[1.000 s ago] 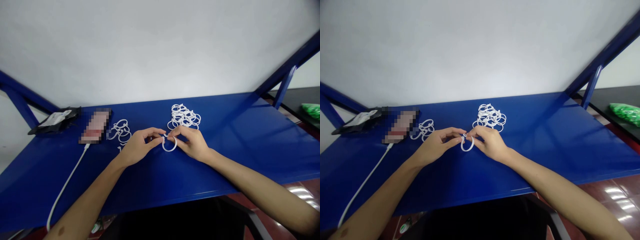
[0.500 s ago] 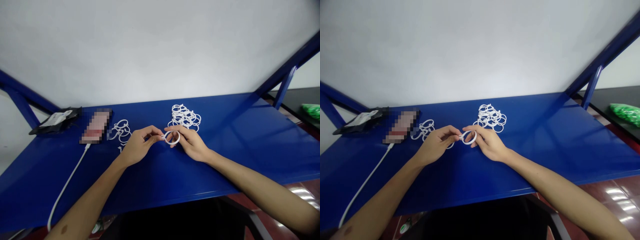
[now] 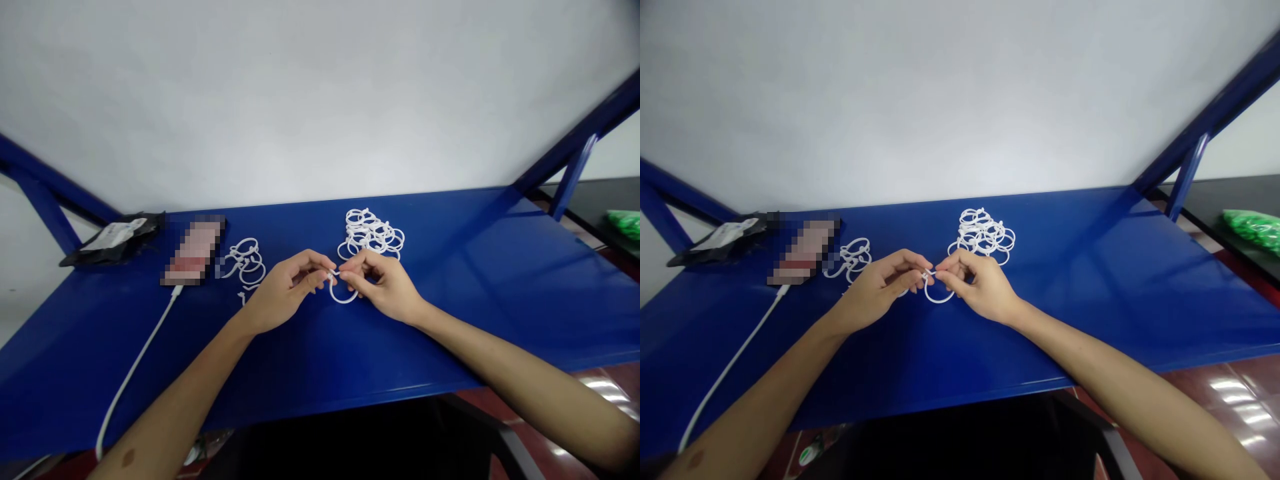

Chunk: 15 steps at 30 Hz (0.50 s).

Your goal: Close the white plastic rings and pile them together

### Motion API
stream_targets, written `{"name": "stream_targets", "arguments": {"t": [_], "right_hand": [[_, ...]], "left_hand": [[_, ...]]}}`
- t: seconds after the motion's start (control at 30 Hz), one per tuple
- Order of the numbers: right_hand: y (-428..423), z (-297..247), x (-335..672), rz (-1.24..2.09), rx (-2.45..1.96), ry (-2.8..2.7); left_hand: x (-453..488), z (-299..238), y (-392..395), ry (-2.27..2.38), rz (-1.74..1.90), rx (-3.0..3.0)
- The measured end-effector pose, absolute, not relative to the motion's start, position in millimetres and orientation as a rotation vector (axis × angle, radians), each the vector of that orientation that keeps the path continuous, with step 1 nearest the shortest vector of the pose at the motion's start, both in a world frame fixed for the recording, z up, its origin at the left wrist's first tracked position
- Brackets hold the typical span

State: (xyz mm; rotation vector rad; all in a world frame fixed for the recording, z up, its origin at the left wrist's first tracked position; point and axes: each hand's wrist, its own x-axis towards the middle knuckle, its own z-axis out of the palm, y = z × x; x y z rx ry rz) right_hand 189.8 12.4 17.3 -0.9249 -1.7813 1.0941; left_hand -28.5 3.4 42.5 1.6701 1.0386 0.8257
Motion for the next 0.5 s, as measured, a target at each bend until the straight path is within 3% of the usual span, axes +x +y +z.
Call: {"name": "stream_targets", "arguments": {"t": [0.23,0.5], "right_hand": [[2,23,186,0.976,-0.866,-1.844],[-5,27,189,0.866,-0.802,-2.004]], "left_hand": [[-23,34,3,1.037,0.973,1.506],[-21,32,-1,1.126,1.031,1.780]]}}
